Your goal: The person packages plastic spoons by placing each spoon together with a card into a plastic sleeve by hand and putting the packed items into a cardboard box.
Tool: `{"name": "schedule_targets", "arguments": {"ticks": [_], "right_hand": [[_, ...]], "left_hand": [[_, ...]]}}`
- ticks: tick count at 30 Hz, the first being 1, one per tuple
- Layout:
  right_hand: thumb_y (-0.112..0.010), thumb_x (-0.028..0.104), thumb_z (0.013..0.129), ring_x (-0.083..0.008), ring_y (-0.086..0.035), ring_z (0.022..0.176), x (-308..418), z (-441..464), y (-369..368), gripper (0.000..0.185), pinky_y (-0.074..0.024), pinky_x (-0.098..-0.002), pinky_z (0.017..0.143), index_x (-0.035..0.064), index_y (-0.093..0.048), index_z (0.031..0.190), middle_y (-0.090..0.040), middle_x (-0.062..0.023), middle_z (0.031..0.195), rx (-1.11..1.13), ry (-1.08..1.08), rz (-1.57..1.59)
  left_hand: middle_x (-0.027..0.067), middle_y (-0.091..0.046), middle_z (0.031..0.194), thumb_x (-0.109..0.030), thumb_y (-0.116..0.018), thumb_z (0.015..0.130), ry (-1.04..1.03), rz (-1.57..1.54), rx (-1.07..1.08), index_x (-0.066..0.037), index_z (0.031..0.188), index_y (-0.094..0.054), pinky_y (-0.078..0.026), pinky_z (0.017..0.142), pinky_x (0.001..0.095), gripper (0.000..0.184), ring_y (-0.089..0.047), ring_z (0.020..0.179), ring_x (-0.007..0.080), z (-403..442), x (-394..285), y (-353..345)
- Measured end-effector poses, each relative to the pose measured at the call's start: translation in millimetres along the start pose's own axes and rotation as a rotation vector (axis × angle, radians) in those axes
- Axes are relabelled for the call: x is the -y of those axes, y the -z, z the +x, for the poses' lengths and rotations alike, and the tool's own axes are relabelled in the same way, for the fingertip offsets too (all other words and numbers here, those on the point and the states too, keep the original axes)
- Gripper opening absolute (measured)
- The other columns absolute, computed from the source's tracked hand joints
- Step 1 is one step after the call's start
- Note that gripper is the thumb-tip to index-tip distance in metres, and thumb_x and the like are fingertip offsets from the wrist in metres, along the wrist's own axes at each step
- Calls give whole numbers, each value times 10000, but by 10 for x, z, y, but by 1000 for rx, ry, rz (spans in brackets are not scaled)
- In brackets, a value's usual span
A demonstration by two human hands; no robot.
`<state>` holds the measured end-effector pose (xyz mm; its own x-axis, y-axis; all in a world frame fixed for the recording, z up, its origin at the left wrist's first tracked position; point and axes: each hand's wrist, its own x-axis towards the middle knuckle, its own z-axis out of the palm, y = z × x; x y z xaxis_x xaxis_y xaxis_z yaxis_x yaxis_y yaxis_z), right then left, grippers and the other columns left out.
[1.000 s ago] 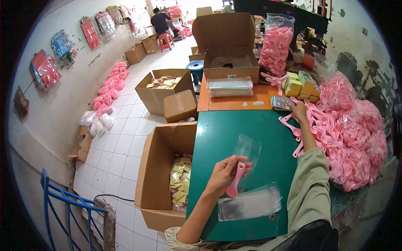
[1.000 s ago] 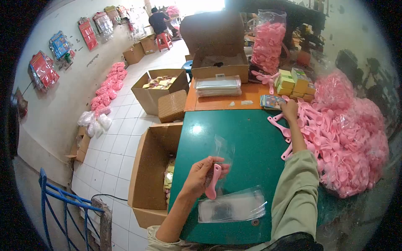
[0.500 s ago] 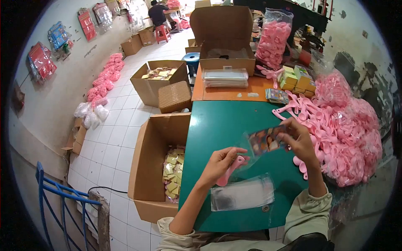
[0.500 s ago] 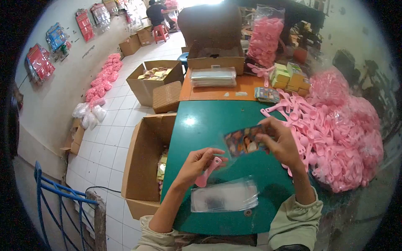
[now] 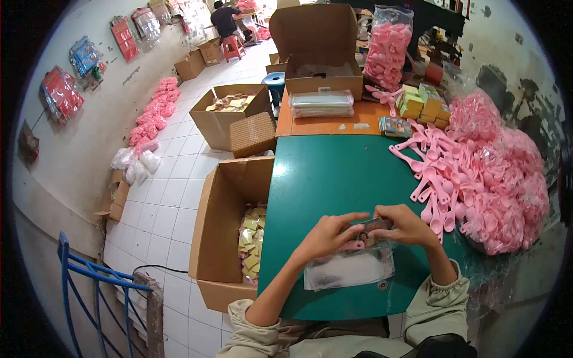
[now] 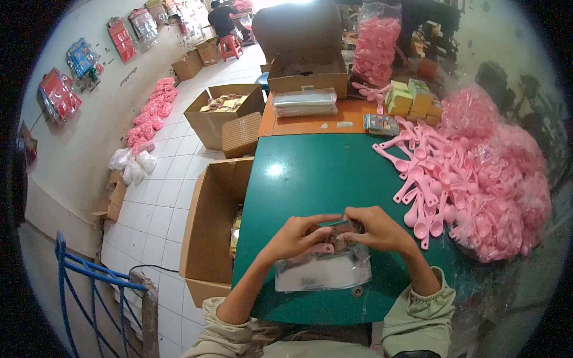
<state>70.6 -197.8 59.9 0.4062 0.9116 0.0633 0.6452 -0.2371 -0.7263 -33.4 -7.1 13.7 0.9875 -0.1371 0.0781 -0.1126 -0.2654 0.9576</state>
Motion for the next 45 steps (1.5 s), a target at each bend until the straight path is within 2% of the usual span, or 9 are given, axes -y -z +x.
{"name": "schedule_targets", "arguments": {"ticks": [5, 11, 15, 21, 24, 30, 33, 37, 45], "right_hand": [[-722, 180, 702, -165, -566, 638, -263, -74, -42, 235, -435, -293, 605, 9, -575, 768, -584, -76, 697, 38, 80, 265], [-762, 215, 683, -68, -478, 630, -323, -49, 25, 276, -382, -202, 567, 45, -544, 681, -524, 15, 638, -218, -323, 317], [-725, 200, 740, -76, -471, 589, -339, -45, 26, 215, -366, -225, 515, 31, -593, 735, -533, 10, 622, -144, -283, 750], [-706, 189, 760, -89, -520, 619, -468, -80, 85, 211, -439, -231, 585, 7, -599, 756, -573, -14, 649, -97, -300, 392], [-703, 164, 758, -81, -501, 617, -371, -32, -8, 201, -415, -227, 576, 12, -577, 723, -565, -12, 653, -187, -370, 637], [-680, 123, 763, -98, -530, 648, -445, 13, -20, 144, -443, -247, 598, 9, -593, 783, -587, -32, 725, -564, -202, 377], [-670, 123, 764, -141, -569, 698, -254, 119, -112, 188, -461, -256, 629, 29, -622, 920, -601, -83, 853, -673, -27, 53], [-668, 111, 754, -257, -578, 914, -255, 164, -286, 302, -469, -348, 743, 68, -604, 1046, -536, -127, 1062, -409, 99, -134], [-644, 96, 736, -304, -507, 908, -285, 142, -410, 179, -436, -380, 786, 41, -552, 880, -480, -136, 912, -192, 34, -192]], "left_hand": [[129, -686, 823, -264, -598, 864, -11, 339, -37, -122, 1319, -419, -500, 654, 318, 510, -670, 715, 210, -8, -90, -56], [116, -671, 904, -237, -662, 820, -38, 59, 22, -116, 1332, -397, -512, 728, 318, 588, -640, 841, 170, -42, -3, 273], [105, -654, 922, -156, -657, 826, 61, -120, -34, -104, 1348, -363, -500, 740, 273, 601, -606, 862, 125, -51, -16, 352], [94, -656, 915, -118, -639, 836, 150, -190, -76, -107, 1368, -320, -496, 725, 258, 620, -589, 822, 106, -12, -19, 341], [106, -643, 958, -110, -632, 839, 154, -281, -16, -104, 1363, -328, -498, 720, 258, 605, -583, 831, 108, -19, -79, 296], [149, -599, 1049, -176, -562, 895, -6, 173, -404, -92, 1388, -257, -518, 749, 303, 586, -610, 919, 197, 51, 110, 172], [179, -592, 1055, -196, -456, 948, 275, -442, -90, -77, 1406, -154, -524, 774, 326, 561, -612, 954, 237, 80, 138, 131], [215, -581, 1059, -184, -386, 971, 383, -598, 12, -70, 1404, -95, -524, 798, 338, 534, -609, 968, 243, 59, 131, 21], [215, -580, 1066, -119, -380, 964, 354, -455, 3, -89, 1404, -119, -523, 810, 351, 512, -611, 973, 256, 74, 222, -10]]}}
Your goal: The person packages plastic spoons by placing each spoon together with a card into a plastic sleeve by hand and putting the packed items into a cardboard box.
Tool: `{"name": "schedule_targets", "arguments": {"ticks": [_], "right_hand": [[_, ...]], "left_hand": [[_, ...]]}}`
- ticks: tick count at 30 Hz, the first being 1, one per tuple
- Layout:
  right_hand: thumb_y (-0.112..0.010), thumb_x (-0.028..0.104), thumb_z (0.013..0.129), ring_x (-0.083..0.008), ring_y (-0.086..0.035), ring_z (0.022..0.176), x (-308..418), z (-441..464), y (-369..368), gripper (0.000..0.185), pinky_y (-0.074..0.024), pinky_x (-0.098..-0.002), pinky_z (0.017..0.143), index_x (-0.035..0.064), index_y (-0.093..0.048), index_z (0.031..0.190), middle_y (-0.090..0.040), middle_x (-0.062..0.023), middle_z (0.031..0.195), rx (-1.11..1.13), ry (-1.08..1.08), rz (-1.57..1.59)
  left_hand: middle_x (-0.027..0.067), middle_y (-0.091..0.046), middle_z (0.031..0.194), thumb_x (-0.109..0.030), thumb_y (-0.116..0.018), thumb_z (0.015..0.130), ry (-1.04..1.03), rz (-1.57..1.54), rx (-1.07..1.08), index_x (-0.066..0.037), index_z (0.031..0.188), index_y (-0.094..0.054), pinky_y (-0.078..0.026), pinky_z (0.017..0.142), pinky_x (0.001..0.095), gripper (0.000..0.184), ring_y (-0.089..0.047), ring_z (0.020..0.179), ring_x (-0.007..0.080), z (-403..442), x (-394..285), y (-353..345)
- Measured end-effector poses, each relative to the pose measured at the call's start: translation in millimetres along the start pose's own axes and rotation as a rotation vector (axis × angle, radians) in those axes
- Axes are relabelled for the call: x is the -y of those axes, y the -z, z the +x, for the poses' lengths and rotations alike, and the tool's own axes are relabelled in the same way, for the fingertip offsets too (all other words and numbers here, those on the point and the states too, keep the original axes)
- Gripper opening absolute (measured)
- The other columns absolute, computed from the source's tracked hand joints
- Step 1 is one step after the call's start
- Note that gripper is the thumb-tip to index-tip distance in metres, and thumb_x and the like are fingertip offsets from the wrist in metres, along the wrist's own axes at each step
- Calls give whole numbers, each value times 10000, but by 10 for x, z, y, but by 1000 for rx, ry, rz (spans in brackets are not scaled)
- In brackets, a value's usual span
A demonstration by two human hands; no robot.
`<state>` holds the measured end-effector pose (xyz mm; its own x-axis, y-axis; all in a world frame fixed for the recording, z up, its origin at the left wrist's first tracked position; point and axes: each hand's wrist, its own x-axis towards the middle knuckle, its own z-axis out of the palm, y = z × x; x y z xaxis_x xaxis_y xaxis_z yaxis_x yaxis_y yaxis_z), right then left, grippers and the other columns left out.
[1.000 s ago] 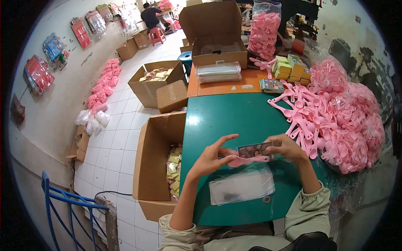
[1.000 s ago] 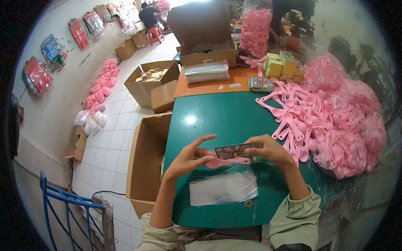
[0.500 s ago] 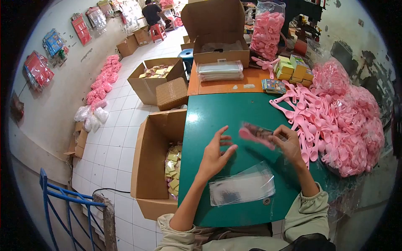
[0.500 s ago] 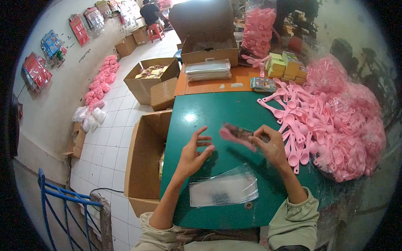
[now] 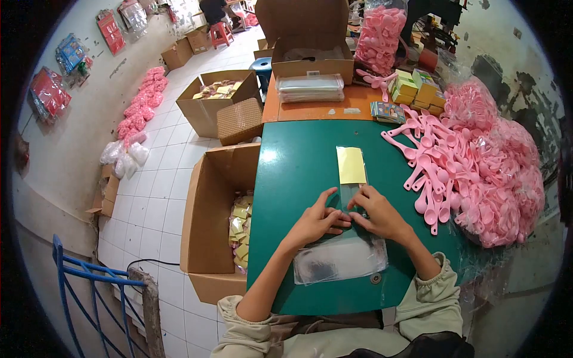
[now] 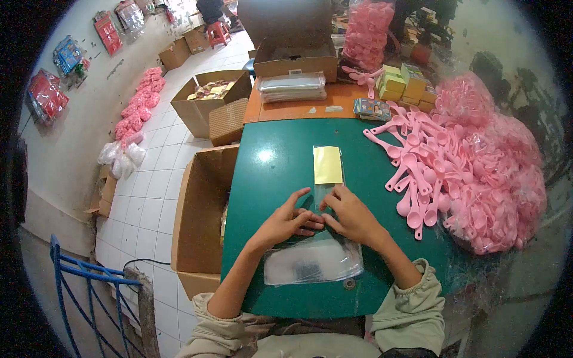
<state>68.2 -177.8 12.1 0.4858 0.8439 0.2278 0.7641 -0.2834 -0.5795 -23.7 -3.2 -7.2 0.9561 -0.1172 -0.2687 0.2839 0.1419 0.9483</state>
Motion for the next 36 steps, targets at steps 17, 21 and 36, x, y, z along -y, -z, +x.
{"name": "schedule_targets", "arguments": {"ticks": [17, 21, 36], "right_hand": [[-625, 122, 726, -287, -479, 870, -98, 72, -191, 155, -375, -378, 737, 58, -516, 815, -468, -113, 867, 18, 46, -176], [-622, 114, 713, -280, -480, 860, 27, 73, -110, 162, -372, -382, 737, 60, -510, 816, -469, -105, 853, -10, 104, -71], [-610, 126, 725, -230, -477, 875, 189, -42, -100, 163, -304, -412, 847, 85, -505, 843, -461, -57, 838, 114, 187, -70]], "left_hand": [[159, -647, 881, -160, -403, 957, -56, 207, -148, -65, 1350, -254, -540, 673, 301, 430, -663, 802, 206, -60, -77, 73], [137, -647, 846, -183, -430, 952, -55, 130, -179, -58, 1340, -274, -543, 647, 300, 437, -664, 773, 199, -30, -81, 52], [99, -639, 797, -18, -564, 829, -73, -72, -171, -43, 1283, -316, -531, 651, 259, 518, -629, 727, 133, 74, 23, 2]]}}
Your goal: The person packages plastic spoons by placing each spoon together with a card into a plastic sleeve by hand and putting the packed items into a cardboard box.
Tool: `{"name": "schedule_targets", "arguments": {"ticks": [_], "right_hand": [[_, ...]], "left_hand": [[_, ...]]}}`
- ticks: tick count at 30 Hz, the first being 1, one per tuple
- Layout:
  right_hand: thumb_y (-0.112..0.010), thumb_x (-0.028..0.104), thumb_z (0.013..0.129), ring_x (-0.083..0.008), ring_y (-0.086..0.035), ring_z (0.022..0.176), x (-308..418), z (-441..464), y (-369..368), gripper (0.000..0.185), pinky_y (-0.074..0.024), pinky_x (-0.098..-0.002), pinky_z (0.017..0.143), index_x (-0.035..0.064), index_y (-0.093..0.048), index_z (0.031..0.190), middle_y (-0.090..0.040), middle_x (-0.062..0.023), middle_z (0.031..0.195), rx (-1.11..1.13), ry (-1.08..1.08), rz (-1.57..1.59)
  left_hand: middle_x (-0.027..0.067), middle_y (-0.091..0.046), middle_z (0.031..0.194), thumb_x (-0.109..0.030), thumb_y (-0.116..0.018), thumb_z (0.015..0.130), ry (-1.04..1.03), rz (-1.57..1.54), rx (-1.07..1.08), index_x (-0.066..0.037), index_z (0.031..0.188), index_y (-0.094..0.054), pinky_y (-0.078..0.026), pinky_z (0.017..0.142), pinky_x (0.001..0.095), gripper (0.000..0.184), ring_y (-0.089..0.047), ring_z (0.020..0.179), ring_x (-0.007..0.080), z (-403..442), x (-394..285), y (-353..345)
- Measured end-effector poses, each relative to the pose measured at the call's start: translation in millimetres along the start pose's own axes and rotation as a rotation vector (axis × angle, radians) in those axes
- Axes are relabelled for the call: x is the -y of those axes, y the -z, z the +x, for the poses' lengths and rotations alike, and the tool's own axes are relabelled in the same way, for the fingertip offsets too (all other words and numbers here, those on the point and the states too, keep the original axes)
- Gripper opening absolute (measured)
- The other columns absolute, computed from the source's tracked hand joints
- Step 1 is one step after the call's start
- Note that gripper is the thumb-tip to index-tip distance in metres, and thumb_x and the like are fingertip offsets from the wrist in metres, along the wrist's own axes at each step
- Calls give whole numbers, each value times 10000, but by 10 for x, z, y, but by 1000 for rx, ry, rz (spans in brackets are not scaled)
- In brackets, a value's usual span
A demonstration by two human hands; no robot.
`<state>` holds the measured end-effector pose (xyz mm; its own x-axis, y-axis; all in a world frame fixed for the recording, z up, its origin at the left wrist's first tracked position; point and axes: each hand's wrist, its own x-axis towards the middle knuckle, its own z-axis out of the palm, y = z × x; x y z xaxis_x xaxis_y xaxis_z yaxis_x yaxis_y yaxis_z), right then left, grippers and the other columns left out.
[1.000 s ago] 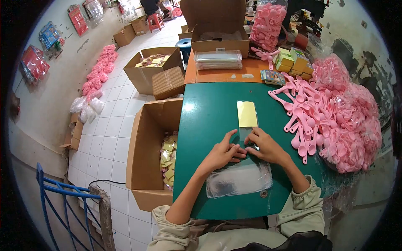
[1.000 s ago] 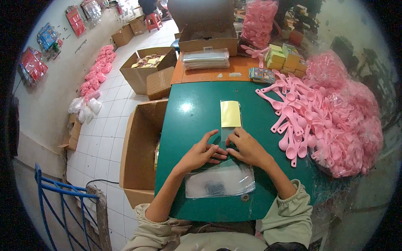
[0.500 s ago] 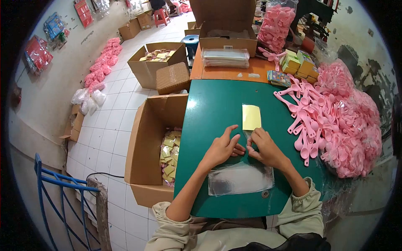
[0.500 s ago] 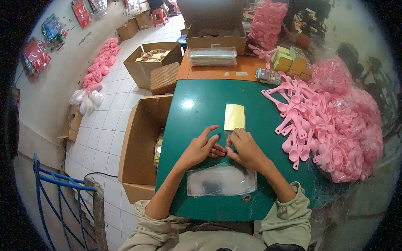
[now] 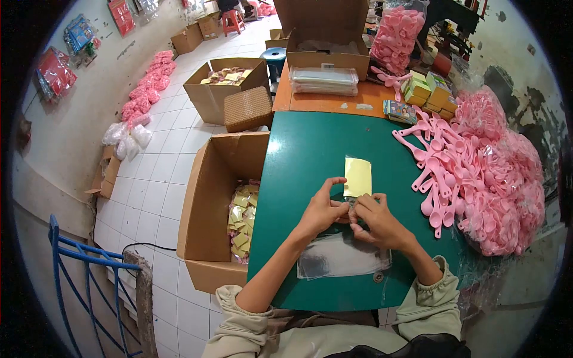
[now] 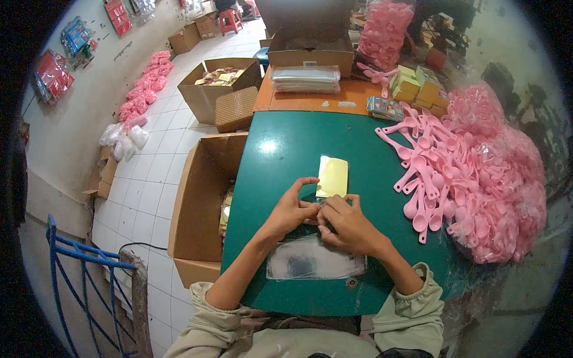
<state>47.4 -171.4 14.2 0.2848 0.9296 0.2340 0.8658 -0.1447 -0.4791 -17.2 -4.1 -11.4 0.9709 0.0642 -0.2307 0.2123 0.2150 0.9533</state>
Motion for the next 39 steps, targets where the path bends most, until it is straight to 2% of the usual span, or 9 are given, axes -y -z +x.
{"name": "schedule_targets", "arguments": {"ticks": [5, 12, 13, 15, 17, 19, 24, 33, 39], "right_hand": [[-594, 149, 771, -219, -470, 863, -21, -57, 331, 150, -317, -388, 848, 79, -489, 851, -458, -49, 840, 33, 138, 209], [-504, 148, 838, -137, -517, 811, -1315, -1627, 2315, 213, -430, -306, 707, 4, -567, 981, -555, -48, 848, -421, -414, 625], [-481, 78, 816, -222, -539, 834, -1856, -2181, 2489, 210, -431, -352, 741, -22, -551, 987, -570, -108, 916, -576, -513, -372], [-471, 39, 800, -307, -556, 865, -2284, -2807, 2719, 213, -427, -405, 792, -33, -545, 986, -582, -167, 966, -619, -713, -1331], [-494, 99, 812, -308, -544, 880, -2216, -2984, 3009, 205, -418, -417, 828, -4, -564, 974, -577, -167, 929, -552, -1069, -1185], [-444, 23, 784, -352, -529, 900, -1072, -1748, 2393, 219, -407, -416, 839, -22, -553, 969, -564, -212, 928, -595, -684, -1633], [-532, 15, 776, -321, -541, 863, -241, -436, 910, 148, -438, -381, 773, -15, -526, 921, -490, -181, 1003, -163, -233, 69], [-653, 15, 748, -216, -570, 776, -226, -4, 79, 166, -493, -301, 661, 11, -532, 861, -443, -112, 945, -518, -145, -10], [-677, 14, 741, -141, -560, 790, -305, -119, 95, 142, -495, -258, 673, 5, -575, 840, -453, -71, 978, -452, -247, 377]], "left_hand": [[129, -649, 827, -7, -511, 856, -52, 30, -86, -42, 1193, -377, -528, 660, 247, 364, -638, 751, 143, 28, -8, 32], [154, -656, 882, -49, -477, 893, 64, -44, 29, -28, 1145, -427, -533, 670, 261, 258, -648, 795, 166, 27, -15, 114], [154, -657, 888, -63, -488, 894, 93, -38, 48, -26, 1147, -431, -533, 673, 262, 262, -648, 792, 166, 17, -29, 111], [153, -658, 898, -92, -509, 896, 144, -31, 88, -22, 1151, -438, -533, 678, 265, 274, -648, 788, 164, 11, -87, 108], [151, -658, 911, -118, -536, 892, 99, 99, 102, -17, 1160, -439, -530, 691, 261, 302, -644, 810, 160, -28, -156, 77], [147, -657, 922, -136, -558, 887, 69, 154, 128, -12, 1167, -437, -526, 709, 258, 329, -639, 836, 157, -53, -142, 78], [135, -648, 975, -143, -575, 881, 18, 9, 216, -6, 1179, -430, -518, 759, 261, 359, -619, 915, 148, -79, -159, 89], [123, -597, 1081, -93, -562, 879, 74, -282, 196, -89, 1204, -442, -521, 745, 263, 346, -609, 916, 143, -237, -395, 100], [81, -567, 965, -44, -576, 841, -219, 401, -32, -37, 1044, -531, -547, 653, 255, 208, -594, 860, 139, -57, -109, -14]]}}
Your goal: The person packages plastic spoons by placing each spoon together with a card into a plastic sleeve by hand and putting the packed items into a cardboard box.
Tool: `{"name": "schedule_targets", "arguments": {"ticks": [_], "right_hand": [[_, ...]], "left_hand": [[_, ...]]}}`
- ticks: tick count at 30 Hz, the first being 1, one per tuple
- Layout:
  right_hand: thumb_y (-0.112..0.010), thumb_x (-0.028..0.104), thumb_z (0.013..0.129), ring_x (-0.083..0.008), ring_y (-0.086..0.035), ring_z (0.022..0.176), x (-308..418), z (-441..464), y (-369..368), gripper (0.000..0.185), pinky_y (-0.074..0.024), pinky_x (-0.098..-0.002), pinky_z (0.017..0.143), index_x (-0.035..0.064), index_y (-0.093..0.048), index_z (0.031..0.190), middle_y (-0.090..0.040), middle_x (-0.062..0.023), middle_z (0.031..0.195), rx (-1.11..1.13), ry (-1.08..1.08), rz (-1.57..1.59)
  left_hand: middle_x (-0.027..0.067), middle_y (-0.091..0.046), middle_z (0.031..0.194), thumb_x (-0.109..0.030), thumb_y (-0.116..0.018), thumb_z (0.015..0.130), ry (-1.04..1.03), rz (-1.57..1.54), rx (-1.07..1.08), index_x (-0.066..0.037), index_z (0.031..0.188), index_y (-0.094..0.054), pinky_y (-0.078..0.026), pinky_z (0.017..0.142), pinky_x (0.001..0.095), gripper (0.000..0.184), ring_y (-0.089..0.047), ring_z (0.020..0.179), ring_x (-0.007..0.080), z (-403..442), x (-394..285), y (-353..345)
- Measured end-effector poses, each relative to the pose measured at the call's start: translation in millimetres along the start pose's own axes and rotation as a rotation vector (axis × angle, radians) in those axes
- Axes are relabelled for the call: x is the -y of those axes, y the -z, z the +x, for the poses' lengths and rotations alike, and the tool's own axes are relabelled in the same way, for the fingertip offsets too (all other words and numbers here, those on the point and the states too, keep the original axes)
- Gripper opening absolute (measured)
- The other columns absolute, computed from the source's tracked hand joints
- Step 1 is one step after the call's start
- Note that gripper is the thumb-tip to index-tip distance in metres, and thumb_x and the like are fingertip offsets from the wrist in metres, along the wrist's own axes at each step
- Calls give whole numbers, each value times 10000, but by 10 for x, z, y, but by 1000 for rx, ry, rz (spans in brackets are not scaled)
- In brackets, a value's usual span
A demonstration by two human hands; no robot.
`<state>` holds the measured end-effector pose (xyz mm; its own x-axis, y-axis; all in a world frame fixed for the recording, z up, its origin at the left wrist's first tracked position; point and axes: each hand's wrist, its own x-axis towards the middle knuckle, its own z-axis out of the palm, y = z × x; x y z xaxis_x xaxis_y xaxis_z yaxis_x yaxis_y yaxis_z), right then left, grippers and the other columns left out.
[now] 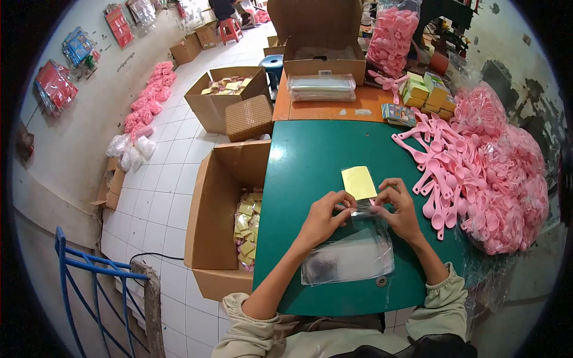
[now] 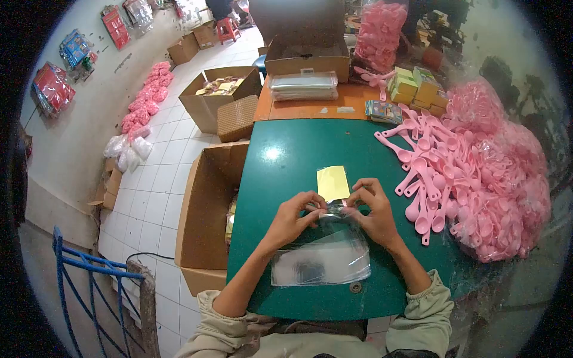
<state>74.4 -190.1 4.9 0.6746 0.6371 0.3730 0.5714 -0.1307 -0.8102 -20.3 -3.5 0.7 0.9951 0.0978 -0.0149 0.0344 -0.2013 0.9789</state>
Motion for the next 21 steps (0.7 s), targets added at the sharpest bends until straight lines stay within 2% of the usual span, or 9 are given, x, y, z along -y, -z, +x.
{"name": "schedule_targets", "arguments": {"ticks": [4, 8, 10, 13, 16, 21], "right_hand": [[-669, 47, 776, -113, -566, 795, -145, -47, 5, 119, -497, -241, 668, 11, -579, 846, -485, -59, 978, 58, -241, 328], [-627, 77, 833, -101, -579, 755, -146, -48, -46, 110, -498, -234, 649, 2, -556, 870, -565, -57, 868, 98, -491, 559], [-607, 73, 849, -102, -585, 715, -152, -56, -82, 106, -497, -231, 621, -1, -537, 878, -585, -54, 802, 37, -488, 550], [-606, 60, 847, -103, -589, 661, -134, -53, -129, 120, -490, -222, 569, 2, -505, 879, -597, -63, 763, -36, -478, 493], [-621, 46, 832, -104, -586, 607, -117, -60, -183, 160, -477, -211, 512, 14, -468, 870, -597, -73, 750, -104, -484, 438], [-641, 38, 814, -96, -575, 564, -117, -59, -206, 219, -465, -205, 480, 30, -423, 834, -588, -68, 718, -145, -499, 402]], "left_hand": [[66, -577, 920, -64, -597, 832, -37, 29, -65, -4, 915, -564, -538, 610, 249, 107, -605, 791, 123, 5, 28, -6], [59, -588, 831, -105, -625, 825, -60, 133, -119, -2, 902, -566, -533, 595, 244, 142, -609, 693, 113, 19, 116, -63], [59, -590, 786, -125, -634, 826, -108, 156, -154, 8, 881, -570, -531, 578, 243, 158, -607, 656, 110, 40, 178, -87], [76, -601, 776, -132, -631, 832, -21, 165, -153, 28, 860, -574, -531, 557, 244, 172, -611, 681, 106, 50, 161, -103], [84, -614, 780, -140, -633, 835, 113, 33, -159, 33, 839, -586, -534, 545, 250, 179, -616, 697, 111, 46, 40, -94], [84, -617, 873, -125, -634, 832, 123, -70, -150, 4, 970, -555, -542, 558, 260, 205, -610, 790, 126, 55, 83, -83]]}}
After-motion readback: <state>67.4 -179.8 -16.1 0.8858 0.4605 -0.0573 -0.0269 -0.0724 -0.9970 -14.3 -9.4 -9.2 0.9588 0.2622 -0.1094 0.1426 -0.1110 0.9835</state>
